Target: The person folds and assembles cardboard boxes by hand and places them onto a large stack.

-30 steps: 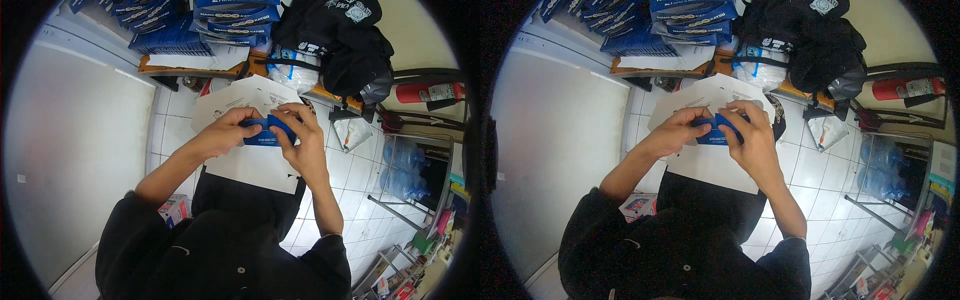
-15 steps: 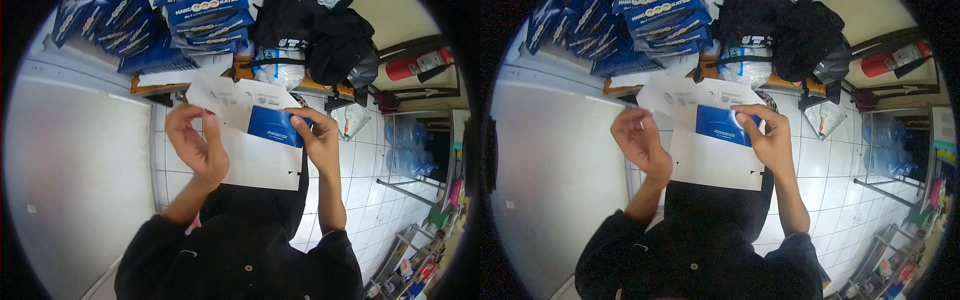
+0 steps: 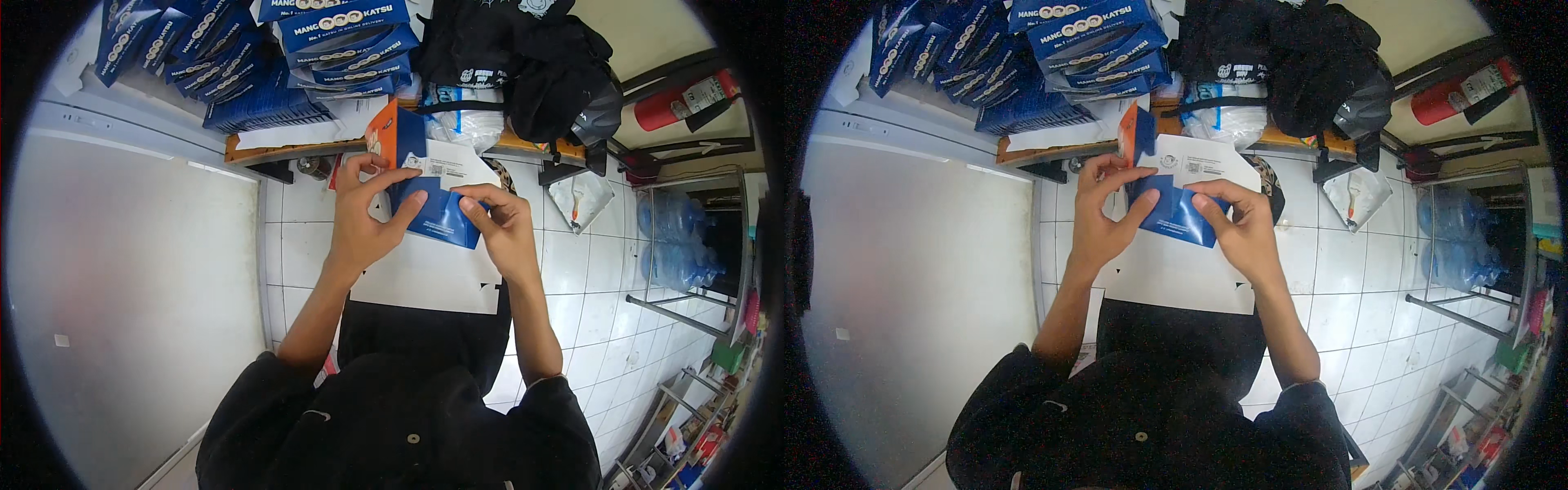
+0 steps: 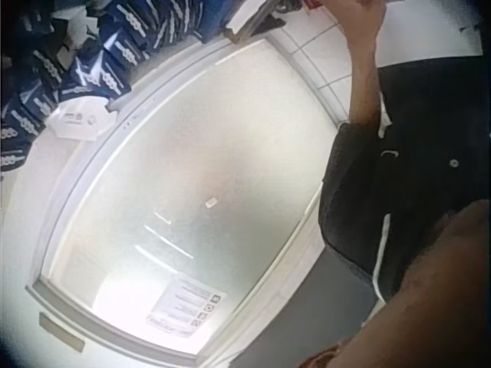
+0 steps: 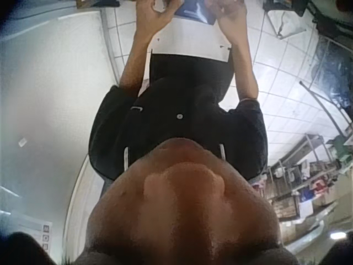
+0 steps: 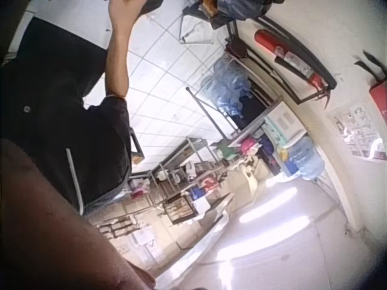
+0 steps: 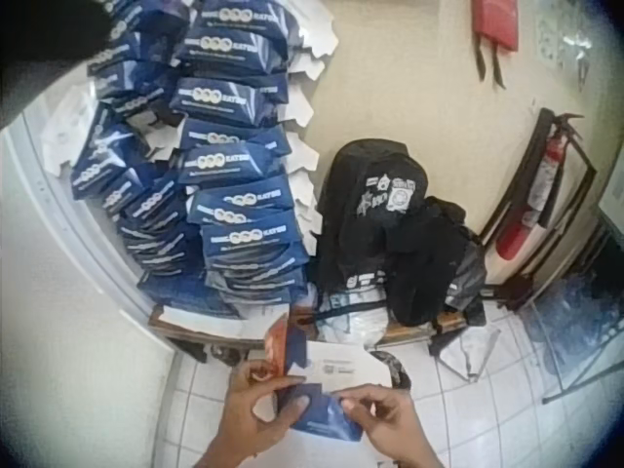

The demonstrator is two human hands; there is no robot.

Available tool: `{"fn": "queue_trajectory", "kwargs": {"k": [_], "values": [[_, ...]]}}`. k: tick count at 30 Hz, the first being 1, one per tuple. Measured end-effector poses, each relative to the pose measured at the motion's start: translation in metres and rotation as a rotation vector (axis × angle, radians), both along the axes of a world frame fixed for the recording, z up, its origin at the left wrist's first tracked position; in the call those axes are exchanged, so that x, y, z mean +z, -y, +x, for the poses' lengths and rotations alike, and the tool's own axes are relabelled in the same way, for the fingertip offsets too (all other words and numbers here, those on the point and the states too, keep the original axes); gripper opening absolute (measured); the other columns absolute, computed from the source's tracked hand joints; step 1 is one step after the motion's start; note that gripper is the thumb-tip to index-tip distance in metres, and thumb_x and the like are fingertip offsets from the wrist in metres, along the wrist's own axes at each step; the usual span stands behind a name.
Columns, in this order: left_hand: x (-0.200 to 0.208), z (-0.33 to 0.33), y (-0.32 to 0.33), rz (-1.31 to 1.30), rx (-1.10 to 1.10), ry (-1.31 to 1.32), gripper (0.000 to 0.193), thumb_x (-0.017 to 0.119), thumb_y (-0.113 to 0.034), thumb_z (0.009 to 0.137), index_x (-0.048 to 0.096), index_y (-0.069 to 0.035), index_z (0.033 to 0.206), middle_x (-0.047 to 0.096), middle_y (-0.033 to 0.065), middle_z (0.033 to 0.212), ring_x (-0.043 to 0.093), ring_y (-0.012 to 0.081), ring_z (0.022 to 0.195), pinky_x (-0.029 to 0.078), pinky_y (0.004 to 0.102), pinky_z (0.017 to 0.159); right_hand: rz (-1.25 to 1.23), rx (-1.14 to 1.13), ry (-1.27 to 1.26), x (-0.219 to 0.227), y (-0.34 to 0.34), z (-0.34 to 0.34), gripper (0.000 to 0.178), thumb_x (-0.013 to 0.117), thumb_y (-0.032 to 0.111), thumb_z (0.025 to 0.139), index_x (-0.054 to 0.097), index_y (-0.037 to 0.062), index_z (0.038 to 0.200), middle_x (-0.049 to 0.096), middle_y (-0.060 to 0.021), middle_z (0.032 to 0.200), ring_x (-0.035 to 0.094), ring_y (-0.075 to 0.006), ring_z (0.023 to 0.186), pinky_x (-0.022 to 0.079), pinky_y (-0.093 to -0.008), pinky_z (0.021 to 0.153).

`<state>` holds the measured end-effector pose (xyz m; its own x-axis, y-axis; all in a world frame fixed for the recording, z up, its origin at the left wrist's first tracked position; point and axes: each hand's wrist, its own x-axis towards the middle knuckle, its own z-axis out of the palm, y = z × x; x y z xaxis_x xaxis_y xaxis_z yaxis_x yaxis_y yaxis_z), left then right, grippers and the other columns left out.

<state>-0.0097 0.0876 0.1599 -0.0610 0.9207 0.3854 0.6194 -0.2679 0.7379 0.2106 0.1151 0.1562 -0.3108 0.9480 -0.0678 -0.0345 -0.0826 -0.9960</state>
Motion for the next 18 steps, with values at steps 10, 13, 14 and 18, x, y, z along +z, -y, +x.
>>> {"fn": "queue_trajectory", "kwargs": {"k": [10, 13, 14, 18], "values": [[-0.001, -0.011, 0.008, -0.023, -0.065, -0.067, 0.030, 0.089, -0.019, 0.077, 0.079, -0.010, 0.104, 0.055, 0.0098, 0.104, 0.055, 0.0252, 0.101, 0.047, 0.0368, 0.088, 0.146, -0.001, 0.157, 0.004, 0.011, -0.016, 0.018, 0.071, 0.011, 0.097, 0.076, -0.0021, 0.107, 0.077, -0.0093, 0.097, 0.067, -0.0117, 0.088, 0.052, -0.0274, 0.082], [0.007, -0.009, 0.016, -0.025, -0.192, 0.034, 0.033, 0.091, -0.019, 0.075, 0.081, -0.012, 0.105, 0.053, 0.0070, 0.100, 0.052, 0.0225, 0.098, 0.044, 0.0337, 0.087, 0.077, 0.018, 0.148, 0.005, 0.011, -0.009, 0.018, 0.072, 0.012, 0.096, 0.076, -0.0021, 0.106, 0.077, -0.0099, 0.102, 0.067, -0.0128, 0.096, 0.052, -0.0277, 0.088], [0.006, -0.009, 0.020, -0.034, -0.202, 0.060, 0.034, 0.090, -0.021, 0.077, 0.081, -0.013, 0.109, 0.052, 0.0059, 0.099, 0.052, 0.0218, 0.098, 0.043, 0.0340, 0.087, 0.078, 0.028, 0.140, 0.009, 0.009, -0.009, 0.017, 0.073, 0.010, 0.095, 0.076, -0.0023, 0.106, 0.077, -0.0096, 0.102, 0.067, -0.0130, 0.096, 0.052, -0.0275, 0.088], [0.031, -0.016, 0.030, -0.035, -0.194, -0.085, 0.058, 0.093, -0.030, 0.071, 0.074, -0.013, 0.123, 0.049, 0.0149, 0.119, 0.052, 0.0316, 0.113, 0.045, 0.0402, 0.096, 0.106, -0.014, 0.058, 0.030, 0.010, -0.026, 0.018, 0.071, 0.002, 0.092, 0.074, -0.0019, 0.109, 0.077, -0.0093, 0.095, 0.068, -0.0121, 0.090, 0.052, -0.0275, 0.085]]}}
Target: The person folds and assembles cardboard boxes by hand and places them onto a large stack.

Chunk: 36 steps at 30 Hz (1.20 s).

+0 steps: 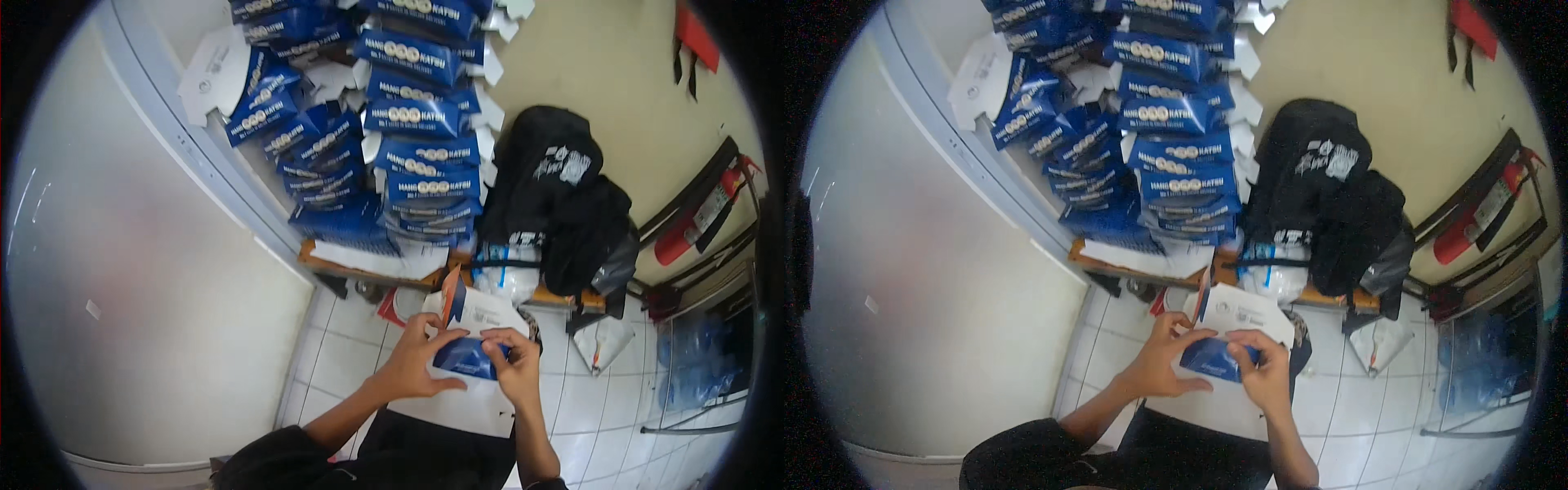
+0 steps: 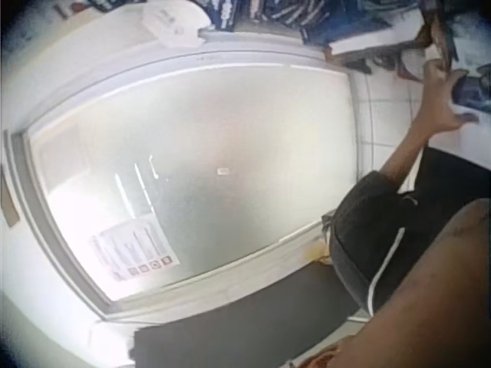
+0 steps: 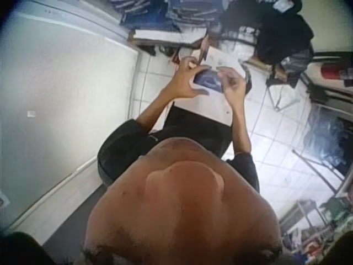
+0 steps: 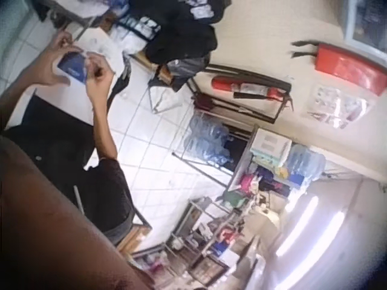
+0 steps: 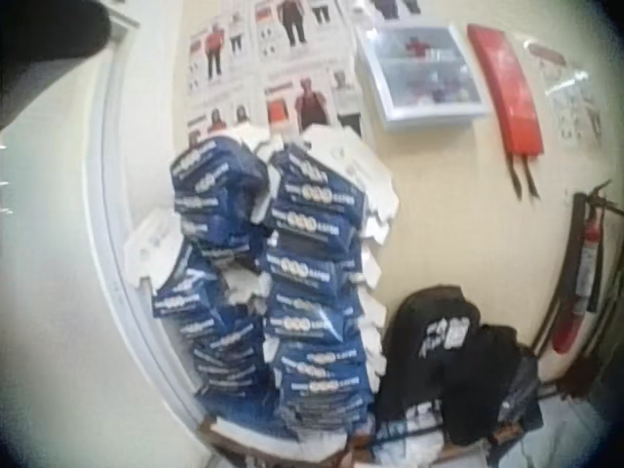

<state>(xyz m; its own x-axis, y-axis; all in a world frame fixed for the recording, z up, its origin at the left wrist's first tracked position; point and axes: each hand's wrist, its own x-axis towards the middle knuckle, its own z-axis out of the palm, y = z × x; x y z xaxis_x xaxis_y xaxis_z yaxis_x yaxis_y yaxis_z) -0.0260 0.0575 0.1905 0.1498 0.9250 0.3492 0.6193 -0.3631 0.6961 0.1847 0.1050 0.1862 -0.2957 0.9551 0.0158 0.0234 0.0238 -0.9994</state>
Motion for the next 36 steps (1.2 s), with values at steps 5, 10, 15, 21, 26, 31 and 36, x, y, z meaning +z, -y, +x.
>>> {"fn": "queue_trajectory", "kwargs": {"k": [5, 10, 15, 21, 26, 31, 36], "values": [[0.014, -0.022, 0.007, 0.158, 0.013, -0.006, 0.065, 0.094, -0.025, 0.065, 0.069, -0.013, 0.123, 0.040, 0.0276, 0.143, 0.043, 0.0473, 0.135, 0.050, 0.0461, 0.099, 0.233, 0.131, 0.040, 0.053, -0.002, 0.003, 0.030, 0.080, 0.008, 0.087, 0.071, 0.0026, 0.115, 0.073, -0.0164, 0.115, 0.069, -0.0197, 0.105, 0.053, -0.0342, 0.091], [0.029, -0.067, 0.018, 0.413, -0.019, 0.077, 0.059, 0.093, -0.008, 0.064, 0.069, -0.008, 0.118, 0.064, 0.0169, 0.123, 0.069, 0.0261, 0.100, 0.057, 0.0278, 0.077, 0.503, 0.206, 0.216, 0.083, -0.036, 0.025, 0.051, 0.098, 0.014, 0.065, 0.067, 0.0083, 0.105, 0.034, -0.0212, 0.160, 0.052, -0.0325, 0.135, 0.052, -0.0450, 0.101], [0.068, -0.071, 0.004, 0.636, 0.124, 0.176, 0.067, 0.088, -0.004, 0.073, 0.060, 0.000, 0.133, 0.067, 0.0152, 0.118, 0.068, 0.0223, 0.103, 0.055, 0.0302, 0.082, 0.708, 0.214, -0.095, 0.128, -0.055, -0.001, 0.050, 0.100, 0.010, 0.058, 0.062, 0.0052, 0.090, 0.042, -0.0234, 0.153, 0.050, -0.0342, 0.139, 0.049, -0.0440, 0.107], [-0.068, -0.021, 0.011, 0.074, 0.383, -0.008, 0.082, 0.077, -0.033, 0.089, 0.038, -0.003, 0.154, 0.040, 0.0292, 0.150, 0.047, 0.0442, 0.133, 0.041, 0.0596, 0.103, 0.787, -0.010, -0.252, 0.309, -0.060, -0.063, 0.047, 0.090, 0.002, 0.075, 0.056, 0.0019, 0.107, 0.065, -0.0087, 0.112, 0.067, -0.0219, 0.108, 0.056, -0.0376, 0.095], [-0.188, 0.044, 0.066, -0.345, 0.438, -0.334, 0.087, 0.060, -0.065, 0.091, 0.041, -0.010, 0.156, 0.031, 0.0385, 0.153, 0.029, 0.0582, 0.142, 0.030, 0.0748, 0.103, 1.189, -0.054, -0.140, 0.439, -0.151, -0.147, 0.049, 0.085, 0.030, 0.086, 0.067, -0.0008, 0.120, 0.072, -0.0095, 0.114, 0.067, -0.0160, 0.104, 0.050, -0.0284, 0.096], [-0.188, 0.031, 0.064, -0.265, 0.432, -0.376, 0.089, 0.051, -0.071, 0.093, 0.038, -0.012, 0.159, 0.025, 0.0428, 0.156, 0.025, 0.0631, 0.144, 0.033, 0.0759, 0.100, 1.167, -0.122, -0.117, 0.550, -0.197, -0.258, 0.067, 0.090, 0.044, 0.074, 0.068, -0.0060, 0.112, 0.074, -0.0183, 0.098, 0.072, -0.0224, 0.083, 0.056, -0.0335, 0.066], [-0.188, 0.038, 0.057, -0.170, 0.433, -0.406, 0.089, 0.053, -0.071, 0.093, 0.040, -0.011, 0.157, 0.033, 0.0434, 0.151, 0.034, 0.0628, 0.139, 0.039, 0.0754, 0.097, 1.373, -0.603, 0.259, 0.598, -0.350, -0.355, 0.110, 0.087, 0.046, 0.071, 0.036, -0.0069, 0.153, 0.060, -0.0375, 0.130, 0.050, -0.0478, 0.134, 0.042, -0.0466, 0.112]]}}
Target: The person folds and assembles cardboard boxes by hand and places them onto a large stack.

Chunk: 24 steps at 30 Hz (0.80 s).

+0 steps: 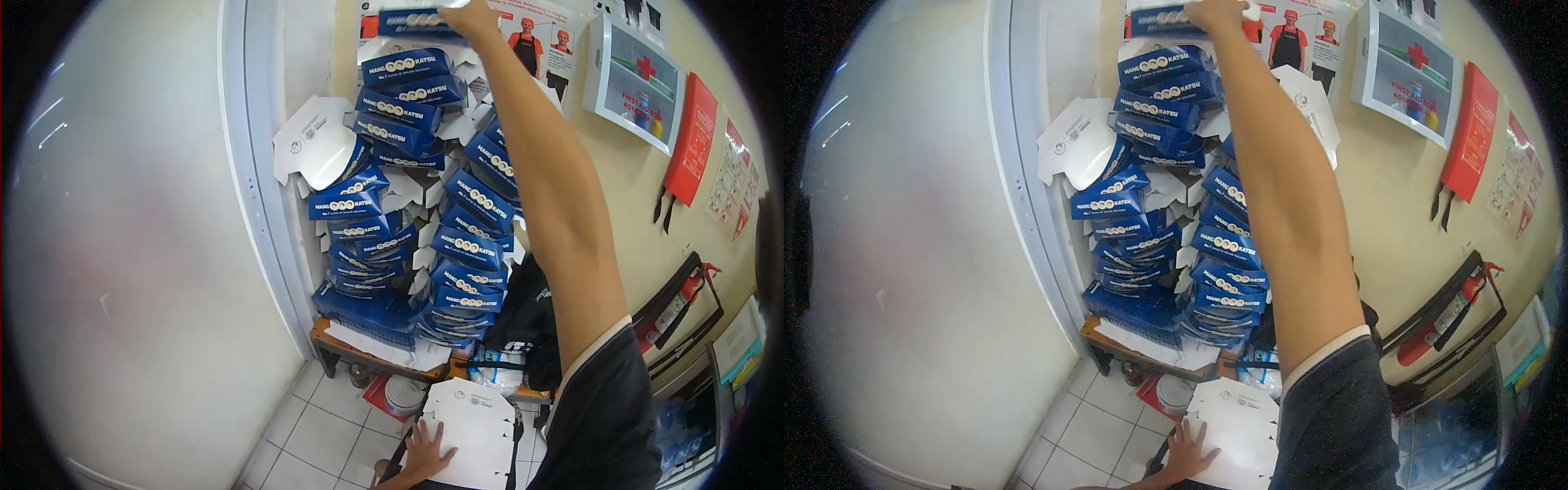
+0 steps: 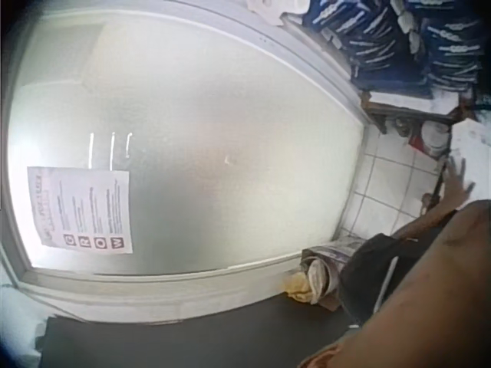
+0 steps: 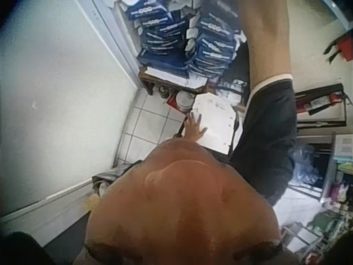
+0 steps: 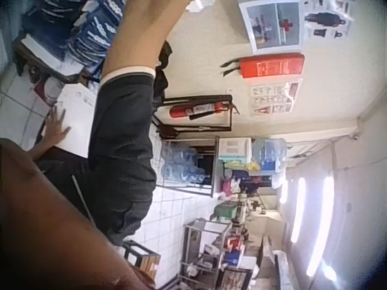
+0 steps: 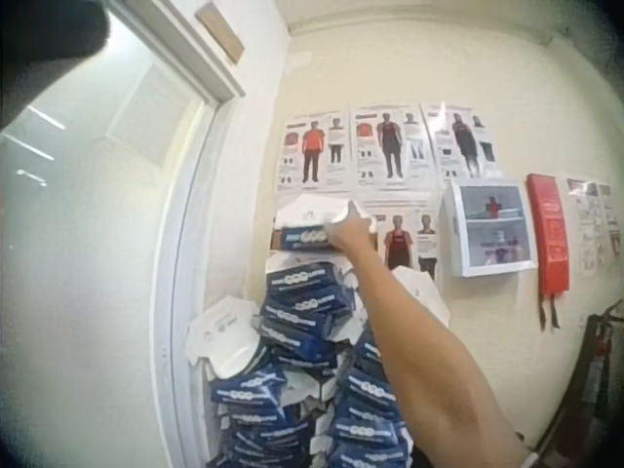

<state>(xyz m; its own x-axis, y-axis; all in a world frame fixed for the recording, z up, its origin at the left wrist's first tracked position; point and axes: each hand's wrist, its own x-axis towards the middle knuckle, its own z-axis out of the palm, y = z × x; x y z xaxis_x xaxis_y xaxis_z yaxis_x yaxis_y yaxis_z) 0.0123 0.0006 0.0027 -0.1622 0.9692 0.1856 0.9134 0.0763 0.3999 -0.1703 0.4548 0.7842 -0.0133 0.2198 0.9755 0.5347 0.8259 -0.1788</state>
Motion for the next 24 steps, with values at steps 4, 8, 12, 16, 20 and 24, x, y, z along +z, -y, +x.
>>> {"fn": "queue_trajectory", "kwargs": {"k": [4, 8, 12, 16, 20, 24], "values": [[0.006, -0.009, 0.011, -0.014, 0.029, 0.042, 0.086, 0.054, -0.068, 0.093, 0.040, -0.012, 0.157, 0.031, 0.0421, 0.153, 0.031, 0.0630, 0.140, 0.037, 0.0747, 0.097, -0.013, 0.268, -0.046, -0.041, 0.003, -0.027, 0.104, 0.086, 0.045, 0.070, 0.041, -0.0072, 0.149, 0.061, -0.0363, 0.128, 0.055, -0.0500, 0.126, 0.047, -0.0503, 0.106], [0.006, -0.002, 0.003, 0.007, -0.005, 0.010, 0.085, 0.053, -0.069, 0.093, 0.043, -0.013, 0.156, 0.031, 0.0415, 0.153, 0.031, 0.0624, 0.140, 0.038, 0.0739, 0.097, 0.131, 0.001, 0.008, -0.047, 0.016, -0.002, 0.097, 0.087, 0.043, 0.071, 0.048, -0.0082, 0.144, 0.062, -0.0357, 0.125, 0.058, -0.0489, 0.120, 0.048, -0.0495, 0.104], [0.004, 0.000, 0.009, -0.016, 0.056, 0.124, 0.075, 0.059, -0.059, 0.094, 0.048, -0.013, 0.152, 0.035, 0.0371, 0.153, 0.035, 0.0564, 0.141, 0.038, 0.0723, 0.098, 0.330, 0.379, -0.196, -0.105, 0.119, 0.047, 0.063, 0.085, 0.032, 0.078, 0.065, -0.0072, 0.123, 0.071, -0.0277, 0.106, 0.069, -0.0375, 0.101, 0.054, -0.0422, 0.090], [-0.043, -0.035, 0.014, 0.041, 0.261, 0.434, 0.072, 0.080, -0.032, 0.079, 0.053, -0.010, 0.142, 0.048, 0.0273, 0.143, 0.048, 0.0457, 0.129, 0.040, 0.0606, 0.103, 0.061, 0.634, 0.071, -0.329, 0.252, 0.162, 0.030, 0.076, 0.015, 0.084, 0.070, 0.0024, 0.111, 0.072, -0.0172, 0.110, 0.069, -0.0330, 0.099, 0.051, -0.0386, 0.091], [-0.004, -0.030, -0.014, -0.079, 0.218, 0.598, 0.084, 0.087, -0.033, 0.075, 0.050, 0.000, 0.142, 0.060, 0.0295, 0.125, 0.057, 0.0469, 0.116, 0.047, 0.0550, 0.099, -0.514, 0.075, 0.159, -0.578, 0.313, 0.335, 0.040, 0.078, 0.015, 0.083, 0.066, -0.0035, 0.116, 0.065, -0.0276, 0.121, 0.063, -0.0433, 0.109, 0.049, -0.0464, 0.094], [-0.005, -0.039, -0.003, -0.131, 0.230, 0.587, 0.072, 0.086, -0.025, 0.078, 0.054, 0.001, 0.137, 0.063, 0.0270, 0.116, 0.060, 0.0466, 0.106, 0.050, 0.0531, 0.091, -1.558, -0.502, 0.081, -0.761, 0.412, 0.427, 0.091, 0.069, 0.052, 0.093, 0.039, -0.0127, 0.149, 0.053, -0.0381, 0.139, 0.051, -0.0491, 0.133, 0.041, -0.0484, 0.112]]}}
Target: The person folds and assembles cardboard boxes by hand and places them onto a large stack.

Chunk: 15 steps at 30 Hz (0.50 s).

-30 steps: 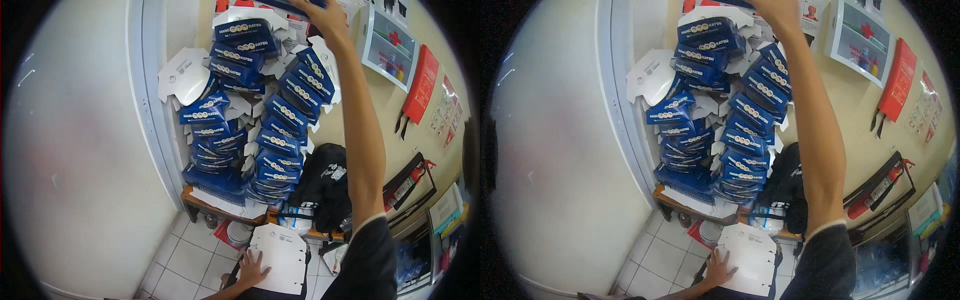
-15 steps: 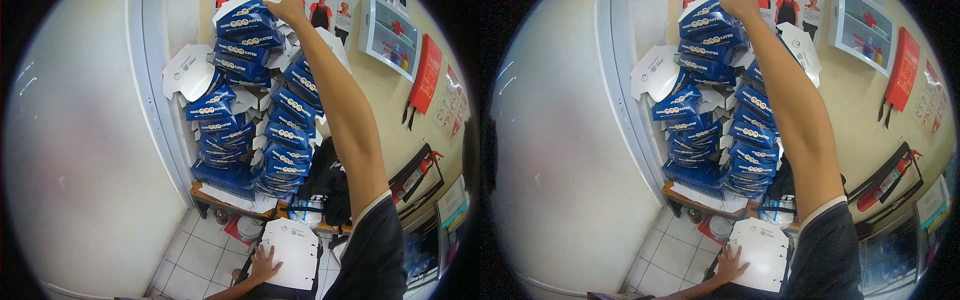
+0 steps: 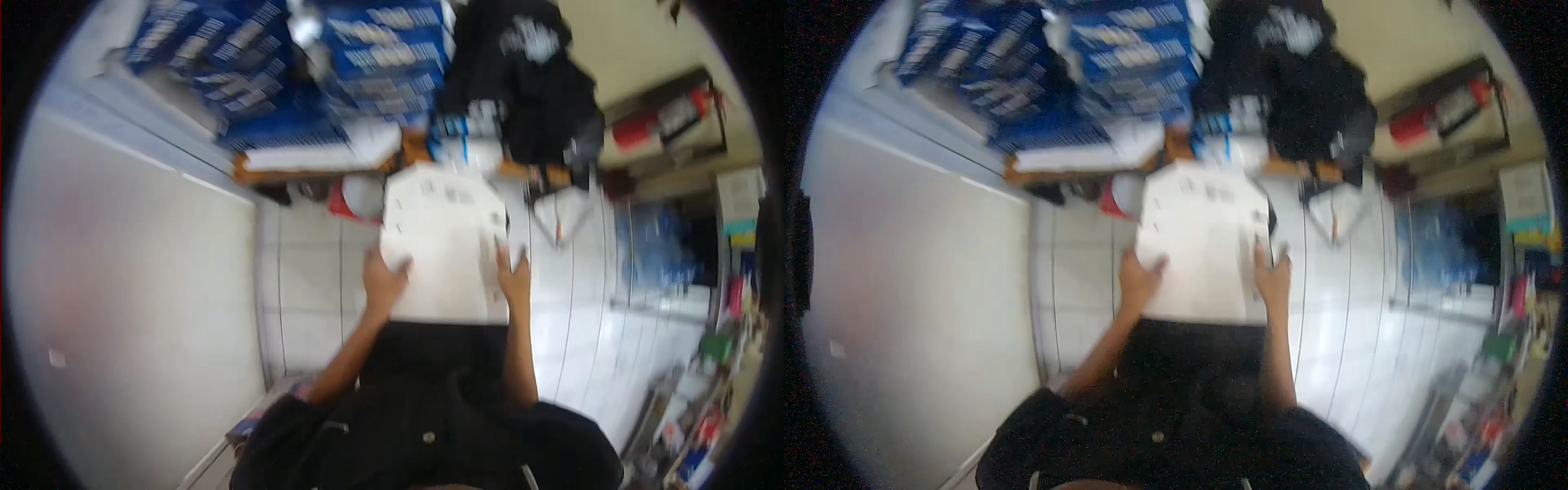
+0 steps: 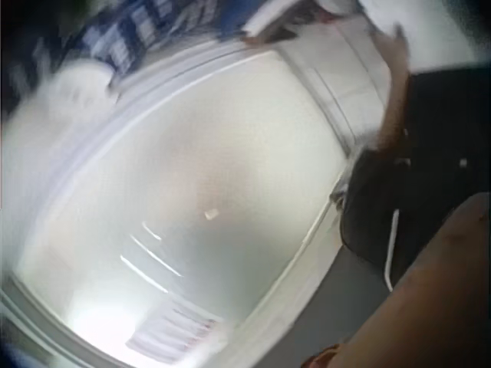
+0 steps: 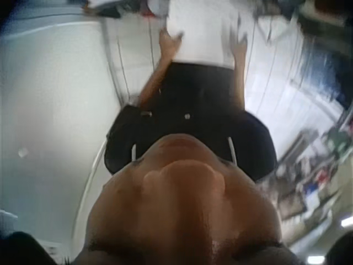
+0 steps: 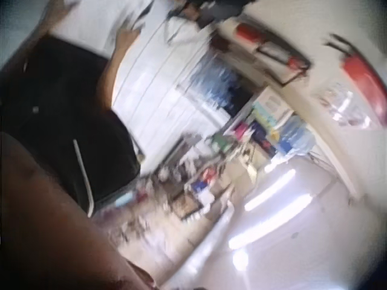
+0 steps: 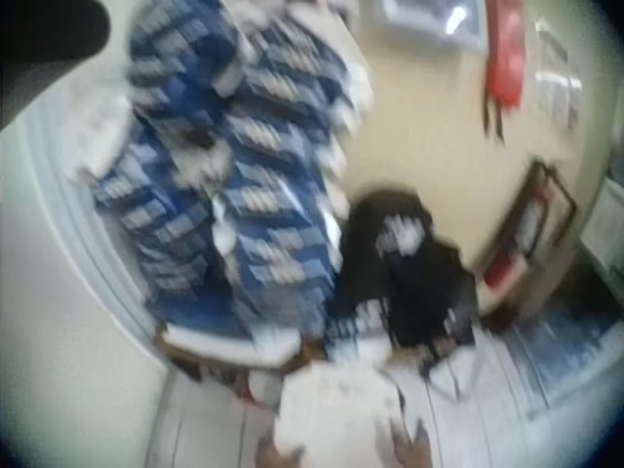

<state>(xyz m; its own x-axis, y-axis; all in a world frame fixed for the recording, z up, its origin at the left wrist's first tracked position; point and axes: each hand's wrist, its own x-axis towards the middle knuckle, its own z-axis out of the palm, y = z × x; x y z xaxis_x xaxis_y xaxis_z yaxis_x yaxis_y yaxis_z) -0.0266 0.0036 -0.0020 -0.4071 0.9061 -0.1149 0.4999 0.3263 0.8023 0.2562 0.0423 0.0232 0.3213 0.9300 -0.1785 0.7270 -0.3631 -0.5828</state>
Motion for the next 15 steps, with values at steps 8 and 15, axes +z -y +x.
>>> {"fn": "queue_trajectory", "kwargs": {"k": [8, 15], "values": [[0.040, 0.022, 0.004, 0.010, -0.180, -0.460, 0.084, 0.078, -0.031, 0.086, 0.039, 0.006, 0.150, 0.043, 0.0329, 0.143, 0.043, 0.0486, 0.131, 0.039, 0.0530, 0.102, 0.089, 0.057, -0.055, 0.021, 0.026, -0.017, 0.095, 0.066, 0.055, 0.095, 0.034, -0.0163, 0.150, 0.047, -0.0425, 0.143, 0.049, -0.0533, 0.134, 0.044, -0.0489, 0.111], [0.088, 0.041, -0.003, 0.000, -0.438, -0.004, 0.072, 0.068, -0.033, 0.095, 0.043, 0.011, 0.146, 0.043, 0.0414, 0.145, 0.042, 0.0546, 0.137, 0.039, 0.0572, 0.107, 0.016, 0.297, -0.208, 0.077, 0.027, -0.053, 0.087, 0.064, 0.049, 0.099, 0.037, -0.0185, 0.147, 0.035, -0.0427, 0.152, 0.035, -0.0516, 0.145, 0.035, -0.0482, 0.118]]}}
